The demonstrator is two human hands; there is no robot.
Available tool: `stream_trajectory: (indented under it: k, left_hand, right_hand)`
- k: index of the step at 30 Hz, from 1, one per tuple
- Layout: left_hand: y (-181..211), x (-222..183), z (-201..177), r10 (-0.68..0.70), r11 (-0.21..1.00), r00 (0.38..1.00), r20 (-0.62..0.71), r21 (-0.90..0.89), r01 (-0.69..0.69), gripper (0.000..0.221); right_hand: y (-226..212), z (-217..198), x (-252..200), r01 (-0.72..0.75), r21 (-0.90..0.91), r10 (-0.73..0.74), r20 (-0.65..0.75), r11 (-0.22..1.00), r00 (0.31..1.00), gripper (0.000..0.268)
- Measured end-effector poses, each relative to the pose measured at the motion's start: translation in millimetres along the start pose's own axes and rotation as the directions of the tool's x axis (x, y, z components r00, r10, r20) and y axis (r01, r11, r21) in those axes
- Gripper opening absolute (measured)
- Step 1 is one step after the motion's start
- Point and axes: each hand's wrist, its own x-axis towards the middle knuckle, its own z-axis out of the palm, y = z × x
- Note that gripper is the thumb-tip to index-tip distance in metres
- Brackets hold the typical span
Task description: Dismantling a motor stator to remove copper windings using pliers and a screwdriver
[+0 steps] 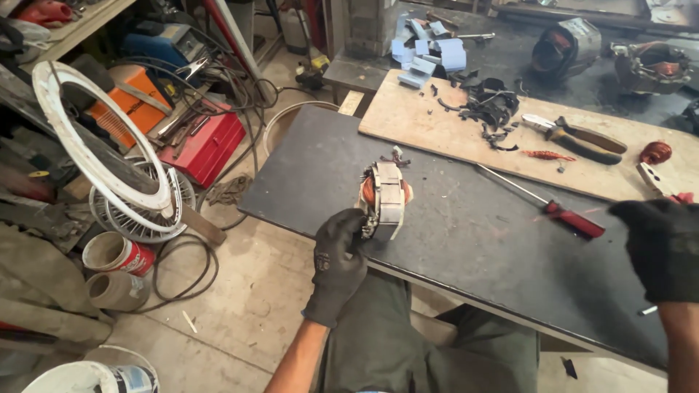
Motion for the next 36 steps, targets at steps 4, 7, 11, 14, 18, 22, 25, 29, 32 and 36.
stream_trajectory:
  k: [4,7,11,14,18,22,25,29,32,36]
  left_hand:
    - [-4.9,-0.5,4.3,-0.086,0.996,0.995,0.043,-0.011,0.087,0.041]
    - [-4.2,7.8,-1.2,-0.185,0.974,0.978,0.095,-0.118,0.195,0.038]
    - [5.1,17.3,-14.9,-0.204,0.967,0.964,0.172,-0.115,0.225,0.033]
    - [-12.0,8.8,-9.9,-0.150,0.982,0.977,0.154,-0.093,0.165,0.037]
    - [-0.4,15.6,-22.1,-0.112,0.981,0.980,0.166,-0.136,0.136,0.029]
    - [16.6,25.7,-34.9,-0.120,0.982,0.967,0.223,-0.119,0.150,0.027]
    - [9.9,28.2,-35.1,-0.094,0.986,0.968,0.235,-0.114,0.123,0.028]
    - [14.5,28.2,-38.4,-0.111,0.980,0.962,0.248,-0.133,0.148,0.033]
    - [6.4,21.5,-37.7,-0.246,0.920,0.936,0.250,-0.245,0.307,0.048]
    - [1.8,35.0,-41.7,-0.470,0.756,0.822,0.321,-0.335,0.563,0.048]
  right_hand:
    - [8.9,6.3,-19.4,-0.155,0.076,0.152,0.050,0.985,0.987,0.040]
    - [-54.9,-64.9,11.5,-0.119,-0.195,0.149,0.143,0.974,0.978,0.046]
    - [-132.0,-129.3,47.9,-0.123,0.135,0.133,-0.063,0.983,0.989,0.033]
    - [-205.6,-156.6,79.4,-0.267,0.825,0.165,0.212,0.498,0.963,0.034]
    - [-273.5,-146.5,111.3,-0.493,0.870,0.096,0.489,0.027,0.867,0.057]
    - [-296.2,-130.4,132.8,-0.614,0.787,0.126,0.617,-0.062,0.777,0.053]
    - [-296.1,-114.9,138.1,-0.649,0.759,0.193,0.646,-0.052,0.739,0.039]
    - [-299.5,-81.9,138.3,-0.680,0.726,0.251,0.643,0.101,0.724,0.023]
    - [-315.0,-50.2,141.0,-0.700,0.714,0.218,0.678,0.029,0.701,0.027]
    - [-321.7,-35.1,144.3,-0.718,0.695,0.192,0.701,0.033,0.687,0.029]
